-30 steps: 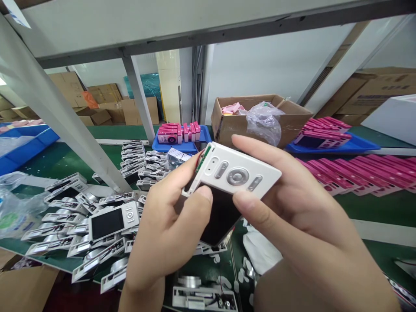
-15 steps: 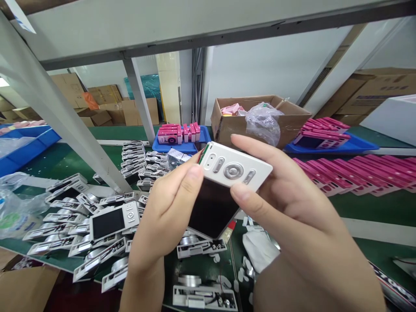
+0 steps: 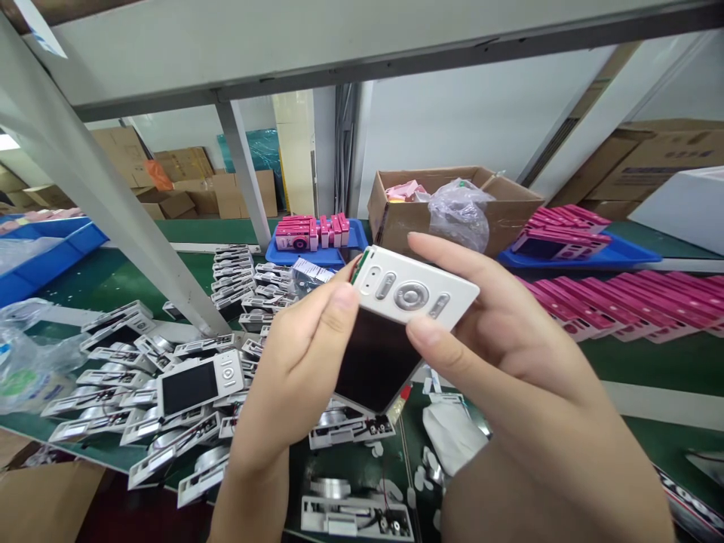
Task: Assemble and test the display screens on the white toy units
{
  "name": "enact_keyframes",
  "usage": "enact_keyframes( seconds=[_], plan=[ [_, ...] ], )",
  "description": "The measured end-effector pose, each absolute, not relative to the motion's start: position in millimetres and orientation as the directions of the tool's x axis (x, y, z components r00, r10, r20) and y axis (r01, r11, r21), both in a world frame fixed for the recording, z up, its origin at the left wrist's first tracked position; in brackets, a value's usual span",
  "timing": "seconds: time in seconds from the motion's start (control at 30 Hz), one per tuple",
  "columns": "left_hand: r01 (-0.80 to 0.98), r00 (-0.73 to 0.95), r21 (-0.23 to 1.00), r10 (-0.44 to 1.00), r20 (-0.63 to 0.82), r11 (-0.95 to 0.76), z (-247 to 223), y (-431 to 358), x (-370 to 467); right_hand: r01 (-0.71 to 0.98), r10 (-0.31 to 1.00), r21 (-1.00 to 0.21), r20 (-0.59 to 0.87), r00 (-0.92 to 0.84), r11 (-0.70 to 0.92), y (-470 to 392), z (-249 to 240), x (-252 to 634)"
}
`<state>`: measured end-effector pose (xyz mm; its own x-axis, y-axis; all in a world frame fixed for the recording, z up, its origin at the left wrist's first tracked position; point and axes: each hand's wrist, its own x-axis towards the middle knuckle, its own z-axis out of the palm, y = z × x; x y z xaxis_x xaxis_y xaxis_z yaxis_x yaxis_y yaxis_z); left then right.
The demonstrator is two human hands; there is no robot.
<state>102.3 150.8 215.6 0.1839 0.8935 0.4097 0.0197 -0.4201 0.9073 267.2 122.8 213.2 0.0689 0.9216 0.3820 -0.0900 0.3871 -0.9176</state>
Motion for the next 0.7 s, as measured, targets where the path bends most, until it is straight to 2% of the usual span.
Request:
enact_keyframes(
  seconds=[0.1,0.3,0.5,0.7],
  plan=[
    [-0.103,0.160,0.926,0.912,0.377,-0.364,214.2,151.5,104.9,-0.094,0.918,-0.914,0.388,0.076,0.394,122.8,211.7,266.0],
    [-0.174,0.167,0.907,0.896,0.412,-0.385,216.5,153.1,105.5,-0.088,0.916,-0.913,0.392,0.083,0.398,122.6,214.1,265.9],
    [0.019,0.249,0.893,0.867,0.431,-0.449,218.3,150.8,100.2,-0.067,0.908,-0.907,0.408,0.098,0.415,124.7,217.4,267.8],
    [-0.114,0.286,0.925,0.879,0.380,-0.363,217.4,152.3,99.7,-0.091,0.920,-0.916,0.383,0.083,0.390,126.0,217.3,269.5]
  ],
)
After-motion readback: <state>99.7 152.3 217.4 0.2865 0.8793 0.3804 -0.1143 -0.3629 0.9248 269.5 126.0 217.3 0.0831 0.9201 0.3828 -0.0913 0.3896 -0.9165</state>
